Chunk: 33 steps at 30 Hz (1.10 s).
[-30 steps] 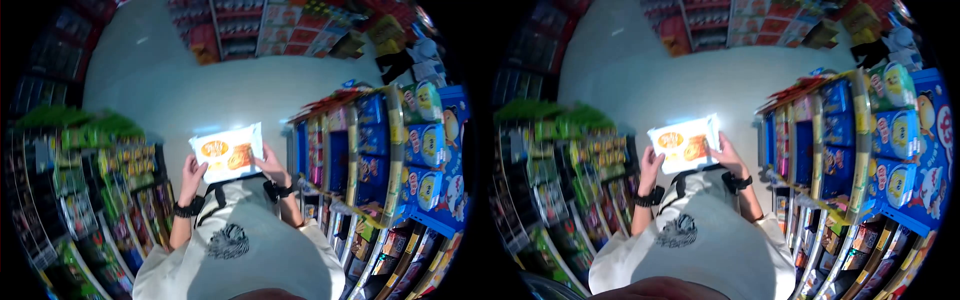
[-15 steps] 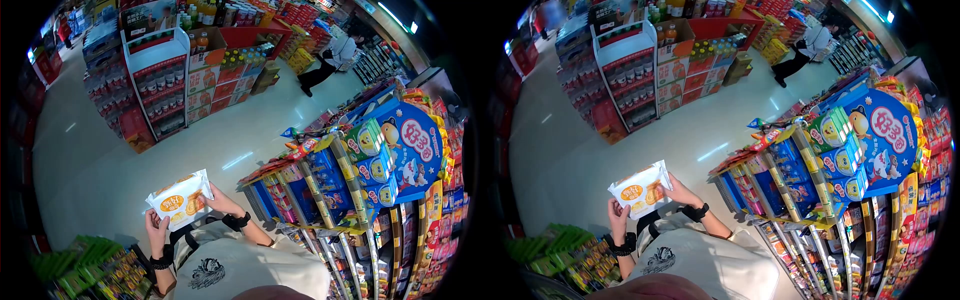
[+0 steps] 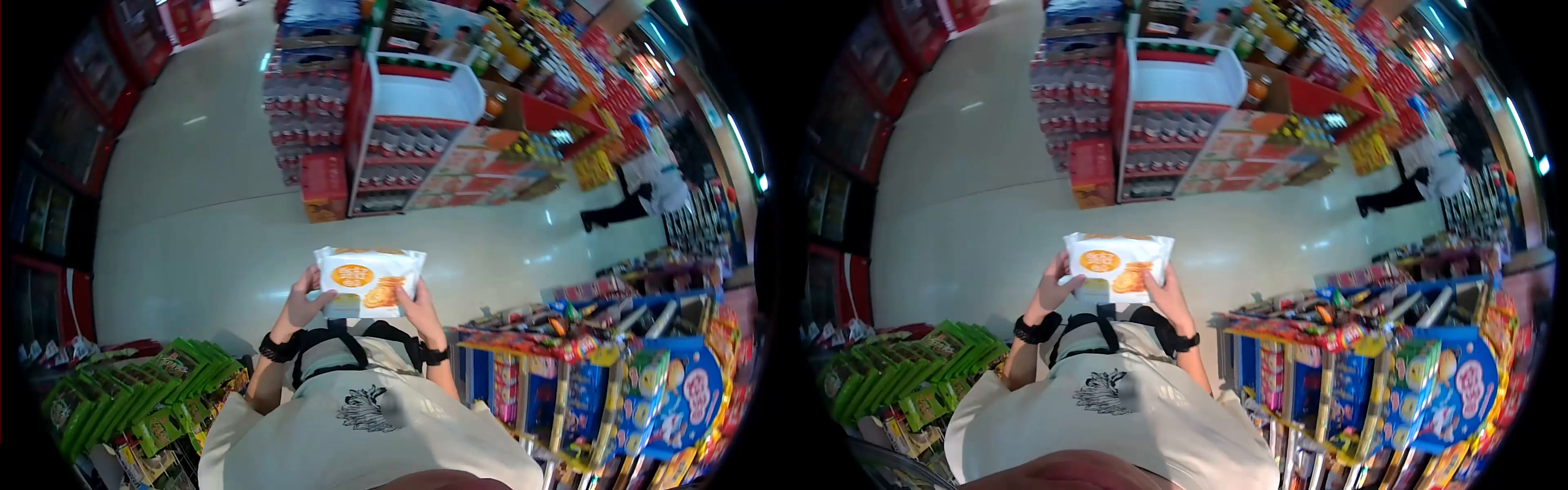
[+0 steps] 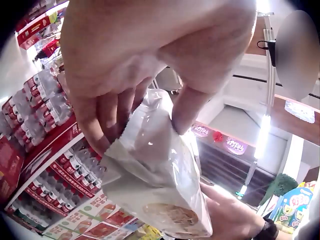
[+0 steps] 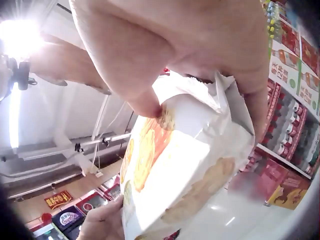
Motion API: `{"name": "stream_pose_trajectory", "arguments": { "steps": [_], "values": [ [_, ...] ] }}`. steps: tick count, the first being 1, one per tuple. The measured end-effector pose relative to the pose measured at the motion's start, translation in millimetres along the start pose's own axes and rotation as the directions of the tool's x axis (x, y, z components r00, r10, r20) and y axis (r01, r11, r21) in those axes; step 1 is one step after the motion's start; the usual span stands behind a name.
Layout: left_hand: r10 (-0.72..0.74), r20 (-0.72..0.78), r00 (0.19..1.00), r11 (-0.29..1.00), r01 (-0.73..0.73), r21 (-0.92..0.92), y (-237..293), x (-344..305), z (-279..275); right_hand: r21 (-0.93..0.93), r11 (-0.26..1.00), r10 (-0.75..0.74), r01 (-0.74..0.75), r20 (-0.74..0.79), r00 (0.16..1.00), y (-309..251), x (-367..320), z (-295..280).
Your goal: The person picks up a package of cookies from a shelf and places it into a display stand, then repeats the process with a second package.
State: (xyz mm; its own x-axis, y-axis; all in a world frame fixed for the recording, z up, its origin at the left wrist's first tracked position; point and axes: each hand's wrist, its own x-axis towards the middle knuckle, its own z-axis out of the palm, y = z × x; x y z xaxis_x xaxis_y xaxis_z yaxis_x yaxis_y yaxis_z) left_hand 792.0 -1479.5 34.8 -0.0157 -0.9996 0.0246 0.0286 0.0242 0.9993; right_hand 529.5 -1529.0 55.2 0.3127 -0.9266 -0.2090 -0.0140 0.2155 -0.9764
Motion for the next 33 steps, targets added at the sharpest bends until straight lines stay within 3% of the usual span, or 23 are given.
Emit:
{"name": "stream_pose_trajectory", "arguments": {
  "steps": [2, 6, 8, 14, 17, 18, 20, 22, 24, 26, 28, 30, 32, 33],
  "values": [
    [-0.011, -0.018, 1.000, 1.000, 0.011, -0.007, 8.1, 15.9, -4.1, 0.024, 0.999, 0.033, -0.031, -0.088, 0.996, 5.1, 12.7, 0.3],
    [-0.104, 0.038, 0.994, 0.994, 0.102, 0.048, 17.8, 57.5, 0.1, 0.009, 1.000, -0.005, 0.005, -0.075, 0.997, 13.6, 47.1, -13.4],
    [-0.110, 0.029, 0.993, 0.991, 0.107, 0.082, 10.1, 85.9, 6.3, -0.023, 0.999, -0.039, 0.036, -0.175, 0.984, 19.9, 66.9, -22.5],
    [0.102, 0.084, 0.991, 0.984, -0.113, 0.136, 21.2, 204.6, 17.6, -0.084, 0.982, -0.183, 0.167, -0.250, 0.951, -10.7, 162.8, -59.0],
    [0.160, 0.032, 0.987, 0.969, -0.163, 0.184, 29.3, 272.2, 26.9, -0.269, 0.932, -0.309, 0.244, -0.236, 0.921, -43.8, 228.4, -80.4],
    [0.162, 0.027, 0.986, 0.966, -0.164, 0.202, 32.9, 297.2, 28.5, -0.254, 0.931, -0.321, 0.263, -0.224, 0.920, -57.3, 250.3, -86.1],
    [0.202, -0.006, 0.979, 0.954, -0.195, 0.226, 34.4, 347.5, 31.3, -0.363, 0.868, -0.440, 0.339, -0.249, 0.863, -77.4, 297.3, -99.0],
    [0.259, -0.059, 0.964, 0.939, -0.237, 0.249, 38.6, 397.0, 31.6, -0.312, 0.893, -0.402, 0.323, -0.234, 0.885, -86.6, 345.5, -115.5],
    [0.258, -0.128, 0.958, 0.940, -0.218, 0.262, 53.9, 438.3, 36.3, -0.488, 0.752, -0.588, 0.443, -0.194, 0.785, -94.8, 394.8, -128.2],
    [0.277, -0.205, 0.939, 0.934, -0.212, 0.288, 81.2, 468.1, 44.5, -0.439, 0.798, -0.528, 0.412, -0.182, 0.829, -121.6, 426.6, -133.0],
    [0.341, -0.260, 0.903, 0.888, -0.219, 0.404, 76.6, 503.4, 44.3, -0.403, 0.798, -0.552, 0.449, -0.189, 0.812, -136.3, 460.6, -141.6],
    [0.471, -0.315, 0.824, 0.707, -0.139, 0.693, 69.5, 530.8, 41.4, -0.437, 0.782, -0.562, 0.444, -0.187, 0.806, -144.4, 488.6, -147.7],
    [0.437, -0.339, 0.833, 0.728, -0.107, 0.677, 62.6, 550.2, 36.5, -0.700, 0.631, -0.602, 0.334, -0.170, 0.780, -144.0, 510.9, -151.1],
    [0.401, -0.354, 0.845, 0.735, -0.066, 0.675, 58.1, 558.2, 32.5, -0.711, 0.584, -0.659, 0.392, -0.133, 0.741, -139.2, 526.0, -153.0]
  ]
}}
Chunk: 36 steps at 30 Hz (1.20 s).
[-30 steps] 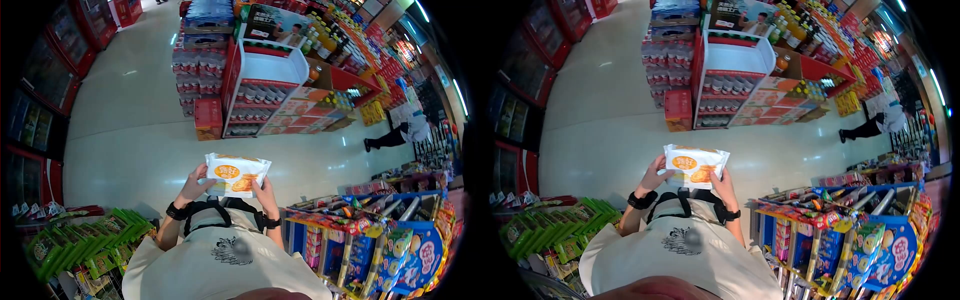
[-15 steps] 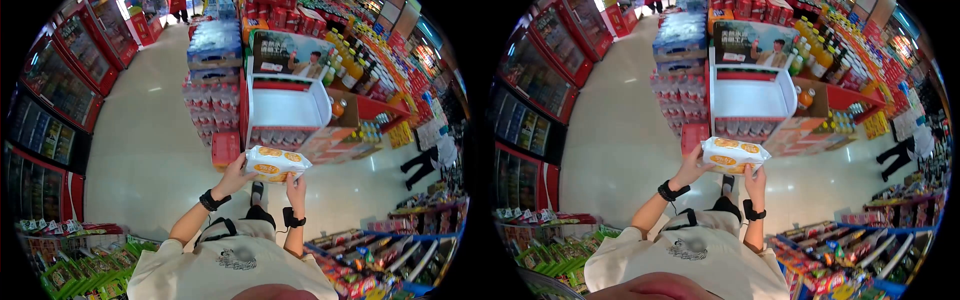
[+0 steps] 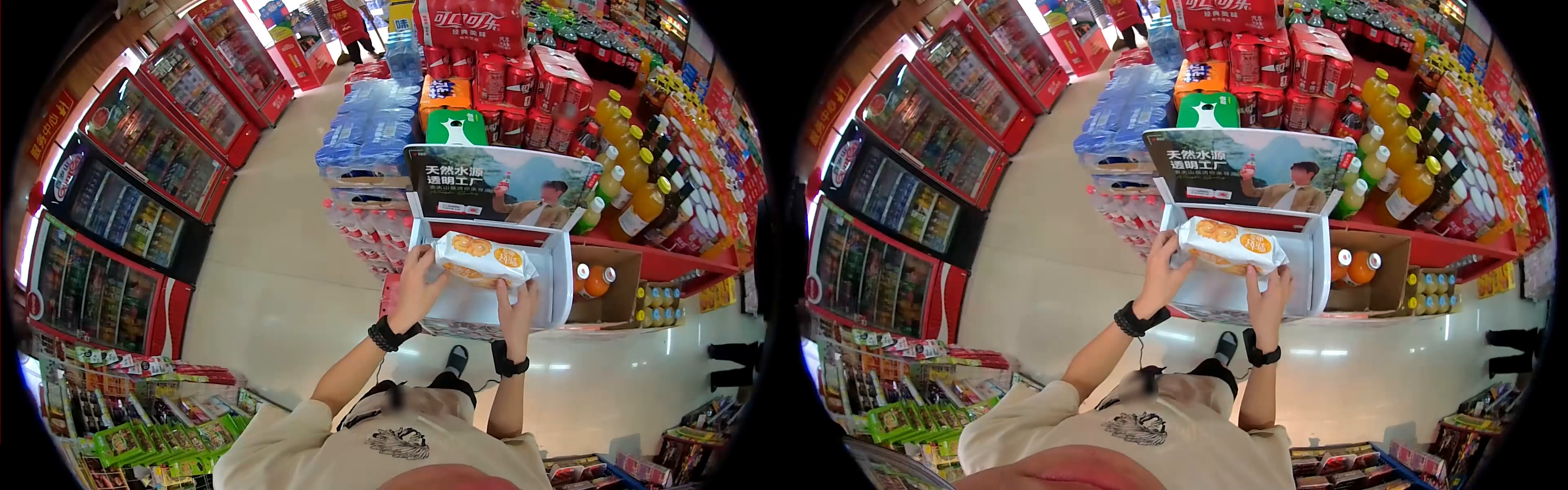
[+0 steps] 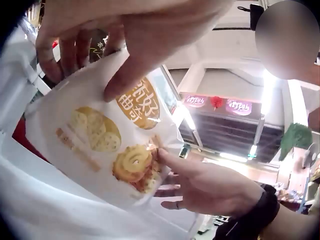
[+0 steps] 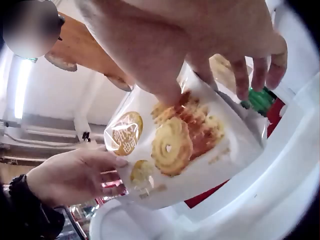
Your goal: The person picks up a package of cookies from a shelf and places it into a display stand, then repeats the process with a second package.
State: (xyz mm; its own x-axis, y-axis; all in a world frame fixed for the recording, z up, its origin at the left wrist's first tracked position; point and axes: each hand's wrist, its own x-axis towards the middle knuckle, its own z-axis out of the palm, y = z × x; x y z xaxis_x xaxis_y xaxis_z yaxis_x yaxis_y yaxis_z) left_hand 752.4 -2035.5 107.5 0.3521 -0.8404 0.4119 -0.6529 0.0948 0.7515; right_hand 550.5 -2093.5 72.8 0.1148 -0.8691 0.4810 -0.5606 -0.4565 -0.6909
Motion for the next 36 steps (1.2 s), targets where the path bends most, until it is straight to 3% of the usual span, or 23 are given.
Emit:
{"name": "stream_pose_trajectory", "arguments": {
  "steps": [1, 3, 5, 7, 11, 17, 23, 25, 27, 29, 30, 31, 33, 35, 36],
  "values": [
    [-0.038, 0.012, 0.999, 0.999, 0.037, 0.015, -6.2, 6.0, 3.0, 0.012, 1.000, 0.002, -0.002, 0.008, 1.000, 6.5, 6.6, 9.0],
    [-0.114, 0.068, 0.991, 0.993, 0.111, 0.051, -17.6, 15.7, 0.6, 0.311, 0.915, 0.207, -0.256, 0.180, 0.962, 16.1, 13.2, 25.3],
    [-0.220, 0.141, 0.965, 0.974, 0.210, 0.086, -21.5, 15.5, -2.2, 0.363, 0.908, 0.133, -0.210, 0.226, 0.965, 45.3, 14.6, 50.9],
    [-0.025, -0.023, 0.999, 0.980, 0.029, 0.198, -21.1, 16.0, -2.7, 0.428, 0.865, 0.160, -0.262, 0.259, 0.952, 35.4, 22.8, 49.1],
    [-0.045, -0.027, 0.999, 0.968, 0.050, 0.244, -18.7, 23.7, -7.9, 0.430, 0.855, 0.183, -0.291, 0.275, 0.944, 34.1, 27.6, 60.3],
    [0.080, 0.111, 0.991, 0.943, -0.111, 0.313, -29.7, 29.6, -13.2, 0.425, 0.822, 0.296, -0.379, 0.251, 0.922, 35.6, 27.3, 82.4],
    [0.047, 0.196, 0.979, 0.996, -0.061, 0.064, -41.6, 35.0, -32.2, 0.311, 0.884, 0.294, -0.350, 0.214, 0.932, 26.9, 31.4, 74.7],
    [0.098, 0.215, 0.972, 0.990, -0.074, -0.117, -46.6, 39.1, -36.6, 0.283, 0.894, 0.297, -0.348, 0.209, 0.932, 13.8, 35.0, 64.2],
    [0.088, 0.213, 0.973, 0.985, -0.053, -0.162, -53.4, 41.4, -34.0, 0.330, 0.899, 0.259, -0.288, 0.130, 0.957, 5.2, 39.4, 59.4],
    [0.206, 0.203, 0.957, 0.972, -0.176, -0.153, -69.0, 45.1, -27.9, 0.293, 0.922, 0.236, -0.253, 0.093, 0.967, 5.4, 38.2, 67.2],
    [0.222, 0.240, 0.945, 0.975, -0.220, -0.036, -75.5, 44.1, -26.4, 0.229, 0.925, 0.278, -0.303, 0.138, 0.951, 1.5, 36.1, 73.4],
    [0.229, 0.237, 0.944, 0.974, -0.223, -0.051, -75.0, 42.9, -29.6, 0.162, 0.923, 0.321, -0.350, 0.177, 0.930, 1.4, 34.9, 79.9],
    [0.246, 0.248, 0.937, 0.960, -0.272, 0.073, -71.2, 37.6, -36.1, 0.201, 0.929, 0.276, -0.311, 0.182, 0.944, 21.5, 27.6, 98.3],
    [0.258, 0.269, 0.928, 0.963, -0.270, 0.011, -70.6, 31.8, -45.9, 0.257, 0.899, 0.328, -0.356, 0.147, 0.933, 18.4, 22.4, 101.6],
    [0.262, 0.293, 0.919, 0.964, -0.264, -0.034, -69.7, 26.8, -53.3, 0.309, 0.904, 0.260, -0.297, 0.154, 0.953, 19.8, 21.5, 101.3]
  ]
}}
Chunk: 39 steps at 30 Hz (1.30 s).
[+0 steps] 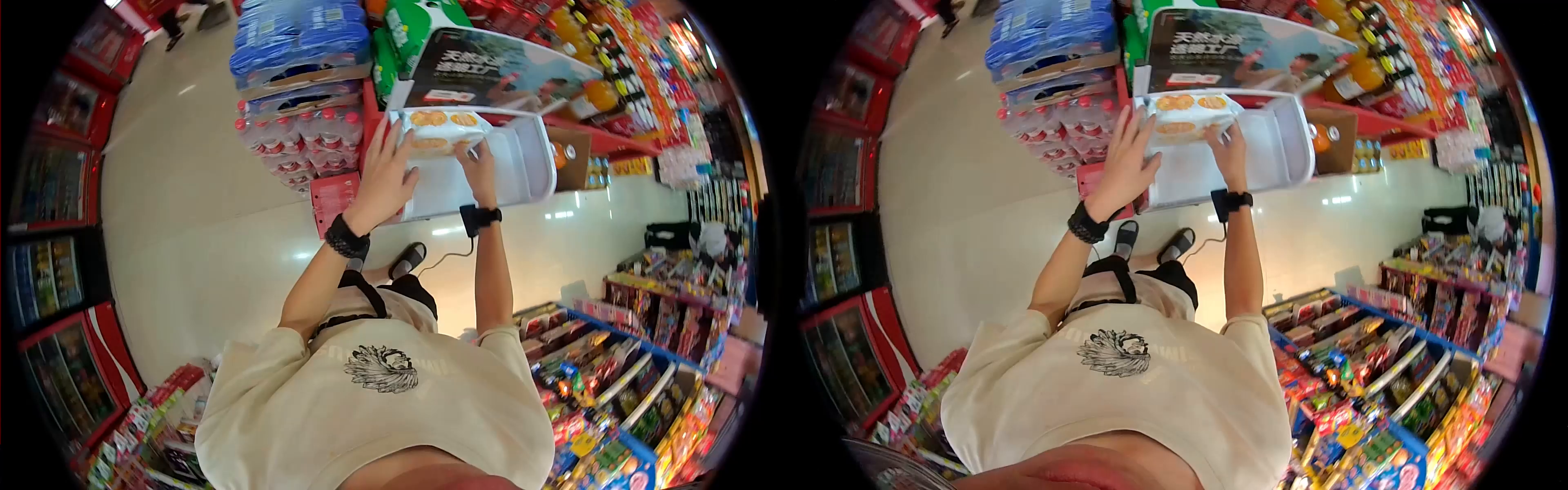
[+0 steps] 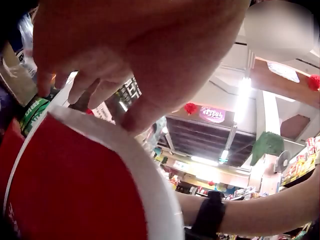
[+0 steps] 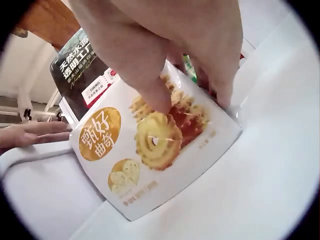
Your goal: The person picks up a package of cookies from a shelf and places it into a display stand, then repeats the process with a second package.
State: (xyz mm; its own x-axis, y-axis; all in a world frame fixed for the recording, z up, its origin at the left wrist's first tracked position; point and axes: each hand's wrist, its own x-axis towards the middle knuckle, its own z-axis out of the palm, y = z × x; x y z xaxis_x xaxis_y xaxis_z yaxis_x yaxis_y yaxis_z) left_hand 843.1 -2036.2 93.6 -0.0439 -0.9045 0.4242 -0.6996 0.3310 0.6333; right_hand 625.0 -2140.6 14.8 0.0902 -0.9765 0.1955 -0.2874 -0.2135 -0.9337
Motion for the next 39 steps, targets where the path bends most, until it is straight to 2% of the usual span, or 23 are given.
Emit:
{"name": "stream_pose_trajectory", "arguments": {
  "steps": [2, 3, 4, 6, 8, 10, 11, 12, 13, 15, 16, 17, 18, 20, 21, 23, 26, 27, 28, 31, 33, 37, 39],
  "values": [
    [0.064, 0.001, 0.998, 0.995, -0.064, -0.074, 6.5, -14.2, -14.6, -0.202, 0.978, 0.060, -0.059, 0.002, 0.998, 10.2, -2.0, -9.0],
    [0.070, 0.001, 0.998, 0.994, -0.070, -0.082, 13.5, -23.5, -22.7, -0.331, 0.942, -0.103, 0.054, -0.134, 0.986, 26.8, -5.0, -9.9],
    [0.084, 0.039, 0.996, 0.993, -0.081, -0.085, 21.7, -32.3, -32.3, -0.355, 0.931, -0.135, 0.081, -0.130, 0.982, 14.4, -11.9, -18.4],
    [0.093, 0.055, 0.994, 0.989, -0.086, -0.119, 33.2, -59.9, -41.8, -0.297, 0.955, -0.070, 0.004, -0.209, 0.975, 12.1, -36.7, -30.5],
    [0.120, 0.131, 0.984, 0.983, -0.099, -0.154, 35.8, -93.3, -42.0, -0.242, 0.969, -0.128, 0.046, -0.338, 0.932, -0.4, -82.2, -36.5],
    [0.124, 0.245, 0.962, 0.957, -0.051, -0.285, 36.5, -126.6, -31.6, -0.056, 0.997, 0.025, -0.050, -0.386, 0.922, -28.1, -150.7, -40.8],
    [0.163, 0.264, 0.951, 0.946, -0.075, -0.314, 38.5, -141.0, -25.3, -0.136, 0.985, 0.045, -0.105, -0.386, 0.922, -28.6, -189.1, -40.3],
    [0.138, 0.416, 0.899, 0.922, 0.037, -0.385, 41.0, -155.1, -19.2, 0.005, 0.969, 0.230, -0.246, -0.372, 0.899, -39.7, -230.5, -35.6],
    [0.124, 0.562, 0.818, 0.893, 0.155, -0.422, 44.9, -171.1, -13.9, -0.059, 0.972, 0.191, -0.229, -0.374, 0.908, -29.3, -274.9, -27.7],
    [0.299, 0.632, 0.715, 0.884, 0.043, -0.466, 56.6, -199.9, 2.9, 0.034, 0.954, 0.294, -0.298, -0.301, 0.907, -22.0, -367.3, -11.8],
    [0.383, 0.679, 0.627, 0.880, -0.022, -0.475, 75.4, -206.7, 4.3, 0.066, 0.903, 0.429, -0.424, -0.164, 0.888, -30.6, -416.1, -13.5],
    [0.450, 0.693, 0.562, 0.859, -0.060, -0.509, 92.4, -216.9, 13.0, 0.025, 0.906, 0.422, -0.422, -0.143, 0.896, -36.4, -464.4, -13.2],
    [0.484, 0.748, 0.454, 0.856, -0.070, -0.512, 109.1, -231.1, 20.0, -0.046, 0.814, 0.576, -0.580, -0.067, 0.814, -41.6, -509.7, -15.5],
    [0.615, 0.753, 0.235, 0.788, -0.153, -0.597, 140.6, -264.6, 34.5, 0.046, 0.804, 0.572, -0.592, -0.330, 0.751, -39.0, -613.7, -3.6],
    [0.646, 0.749, 0.147, 0.763, -0.176, -0.622, 157.3, -282.3, 39.5, 0.139, 0.808, 0.567, -0.573, -0.449, 0.691, -48.9, -655.9, -4.1],
    [0.716, 0.697, -0.031, 0.681, -0.191, -0.707, 201.6, -319.6, 53.3, 0.290, 0.695, 0.647, -0.658, -0.652, 0.396, -81.5, -712.2, -17.1],
    [0.821, 0.503, -0.271, 0.468, -0.187, -0.864, 267.3, -381.0, 52.4, 0.398, 0.764, 0.558, -0.508, -0.803, 0.209, -79.5, -804.9, -11.5],
    [0.822, 0.442, -0.359, 0.407, -0.173, -0.897, 287.2, -396.8, 49.9, 0.420, 0.745, 0.538, -0.517, -0.837, 0.095, -88.3, -823.6, -13.1],
    [0.810, 0.409, -0.420, 0.399, -0.115, -0.910, 305.3, -413.7, 50.1, 0.433, 0.733, 0.499, -0.525, -0.867, -0.018, -92.8, -841.2, -23.9],
    [0.741, 0.373, -0.558, 0.419, -0.049, -0.907, 343.0, -458.9, 57.4, 0.415, 0.829, 0.404, -0.376, -0.908, -0.110, -94.4, -879.3, -26.9],
    [0.746, 0.303, -0.593, 0.349, -0.040, -0.936, 354.6, -487.8, 74.5, 0.511, 0.813, 0.473, -0.278, -0.859, -0.195, -101.6, -895.8, -21.9],
    [0.626, 0.197, -0.754, 0.301, 0.001, -0.954, 384.4, -534.0, 114.2, 0.542, 0.797, 0.512, -0.266, -0.841, -0.178, -111.6, -933.5, -20.5],
    [0.583, 0.160, -0.797, 0.330, 0.052, -0.942, 406.7, -557.1, 130.6, 0.493, 0.772, 0.477, -0.401, -0.866, -0.146, -115.2, -949.3, -12.5]
  ]
}}
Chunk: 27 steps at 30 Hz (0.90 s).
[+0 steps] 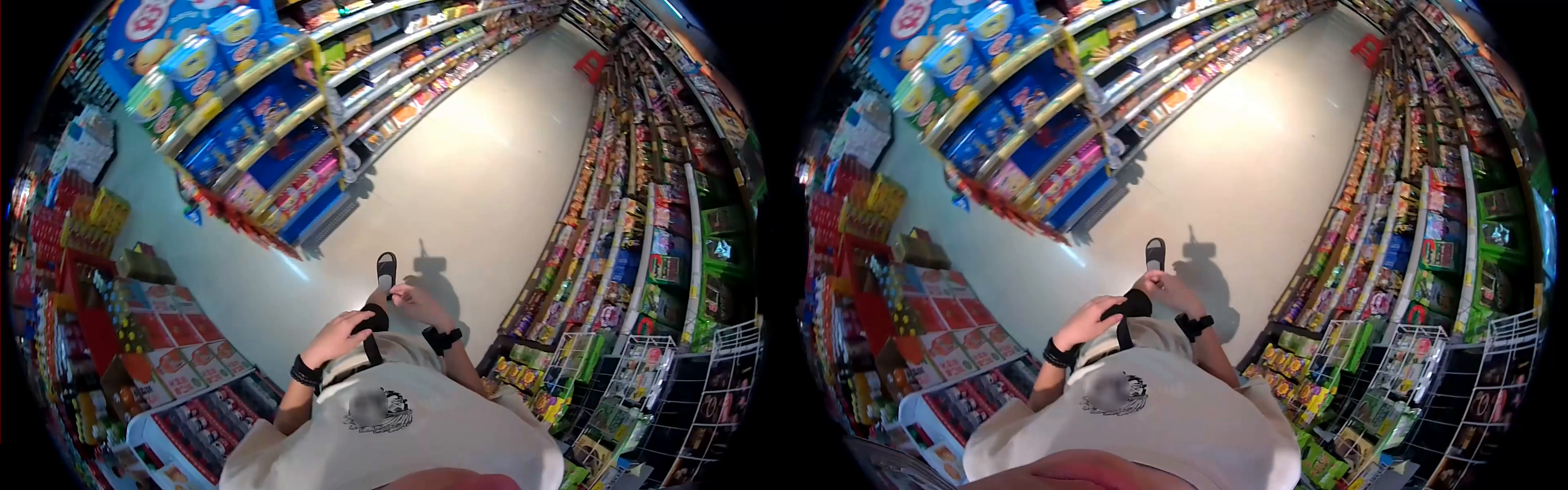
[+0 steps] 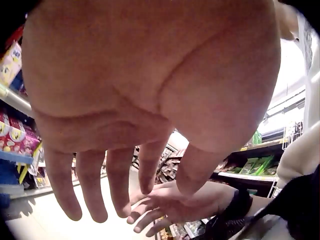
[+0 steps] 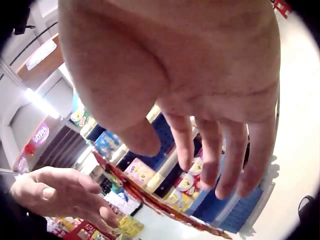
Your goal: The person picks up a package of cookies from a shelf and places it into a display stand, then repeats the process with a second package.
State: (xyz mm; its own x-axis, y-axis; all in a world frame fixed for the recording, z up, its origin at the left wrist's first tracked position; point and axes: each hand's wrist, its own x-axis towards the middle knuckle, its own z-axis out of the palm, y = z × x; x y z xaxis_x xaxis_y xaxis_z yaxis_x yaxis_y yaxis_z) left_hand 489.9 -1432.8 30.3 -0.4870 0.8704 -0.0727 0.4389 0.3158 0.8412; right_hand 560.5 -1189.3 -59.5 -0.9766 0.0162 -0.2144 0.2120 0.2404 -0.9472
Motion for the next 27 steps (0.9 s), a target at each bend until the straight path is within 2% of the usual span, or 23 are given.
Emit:
{"name": "stream_pose_trajectory", "arguments": {
  "steps": [1, 3, 4, 5, 6, 8, 10, 11, 12, 13, 14, 16, 17, 18, 20, 21, 22, 24, 25, 27],
  "values": [
    [-0.013, 0.034, 0.999, 1.000, 0.013, -0.007, -5.2, 19.6, -4.0, -0.010, 1.000, 0.018, -0.018, -0.015, 1.000, 5.8, -1.8, -12.6],
    [-0.012, 0.134, 0.991, 1.000, 0.015, -0.019, -18.2, 65.4, -13.9, -0.150, 0.976, 0.154, -0.155, -0.021, 0.988, 12.5, -2.2, -38.9],
    [0.011, 0.178, 0.984, 0.999, -0.005, -0.036, -25.4, 92.0, -20.0, -0.219, 0.950, 0.220, -0.221, -0.031, 0.975, 1.0, 2.2, -55.0],
    [0.029, 0.182, 0.983, 0.998, -0.020, -0.053, -29.8, 119.0, -26.6, -0.225, 0.923, 0.295, -0.311, -0.104, 0.950, -13.1, -0.1, -72.6],
    [0.044, 0.234, 0.971, 0.997, -0.058, 0.051, -35.8, 148.7, -34.3, -0.240, 0.911, 0.316, -0.336, -0.117, 0.941, -9.9, 3.2, -87.2],
    [0.068, 0.236, 0.969, 0.958, -0.130, 0.257, -47.4, 207.5, -40.4, -0.165, 0.921, 0.308, -0.353, -0.247, 0.919, 0.9, 7.2, -117.4],
    [0.200, 0.103, 0.974, 0.937, -0.221, 0.269, -37.9, 259.6, -61.6, 0.048, 0.959, 0.284, -0.280, -0.198, 0.938, -18.1, 22.4, -152.3],
    [0.201, 0.047, 0.978, 0.951, -0.207, 0.231, -16.4, 283.6, -80.1, 0.183, 0.949, 0.289, -0.256, -0.182, 0.940, -23.9, 35.2, -170.7],
    [0.231, -0.078, 0.970, 0.959, -0.214, 0.184, -5.6, 305.4, -89.3, 0.321, 0.914, 0.310, -0.248, -0.159, 0.937, -29.7, 41.3, -186.5],
    [0.243, -0.146, 0.959, 0.965, -0.224, 0.135, 10.3, 320.7, -104.8, 0.304, 0.906, 0.357, -0.294, -0.181, 0.916, -42.3, 53.0, -202.1],
    [0.254, -0.215, 0.943, 0.966, -0.237, 0.102, 19.6, 336.0, -118.3, 0.220, 0.940, 0.313, -0.262, -0.245, 0.918, -40.9, 63.8, -216.2],
    [0.225, -0.215, 0.950, 0.972, -0.235, -0.019, 20.8, 359.5, -123.5, -0.059, 0.946, 0.272, -0.318, -0.386, 0.881, -62.0, 85.3, -237.4],
    [0.226, -0.211, 0.951, 0.964, -0.250, -0.094, 18.5, 373.4, -131.8, -0.115, 0.952, 0.211, -0.284, -0.423, 0.881, -57.3, 92.1, -246.2],
    [0.234, -0.226, 0.946, 0.963, -0.257, -0.080, 15.3, 386.1, -137.8, -0.099, 0.950, 0.231, -0.297, -0.420, 0.878, -61.3, 99.7, -251.8],
    [0.245, -0.127, 0.961, 0.969, -0.239, 0.064, 9.3, 397.6, -127.6, 0.134, 0.950, 0.312, -0.282, -0.381, 0.870, -74.7, 112.8, -256.7],
    [0.304, -0.102, 0.947, 0.949, -0.293, 0.112, 5.9, 406.3, -123.8, 0.215, 0.932, 0.353, -0.293, -0.346, 0.869, -85.8, 120.8, -257.4],
    [0.301, -0.106, 0.948, 0.952, -0.291, 0.098, 6.0, 412.2, -119.1, 0.295, 0.904, 0.397, -0.310, -0.308, 0.865, -92.7, 126.6, -255.6],
    [0.375, -0.050, 0.926, 0.923, -0.367, 0.117, 11.5, 424.3, -114.0, 0.148, 0.948, 0.311, -0.281, -0.255, 0.916, -77.7, 136.2, -256.9],
    [0.368, -0.058, 0.928, 0.925, -0.360, 0.122, 13.9, 431.6, -116.9, 0.090, 0.956, 0.292, -0.278, -0.239, 0.926, -73.8, 144.2, -259.4],
    [0.385, 0.048, 0.922, 0.921, -0.387, 0.049, 22.4, 434.5, -117.2, 0.001, 0.961, 0.274, -0.277, -0.150, 0.950, -70.9, 153.2, -263.5]
  ]
}}
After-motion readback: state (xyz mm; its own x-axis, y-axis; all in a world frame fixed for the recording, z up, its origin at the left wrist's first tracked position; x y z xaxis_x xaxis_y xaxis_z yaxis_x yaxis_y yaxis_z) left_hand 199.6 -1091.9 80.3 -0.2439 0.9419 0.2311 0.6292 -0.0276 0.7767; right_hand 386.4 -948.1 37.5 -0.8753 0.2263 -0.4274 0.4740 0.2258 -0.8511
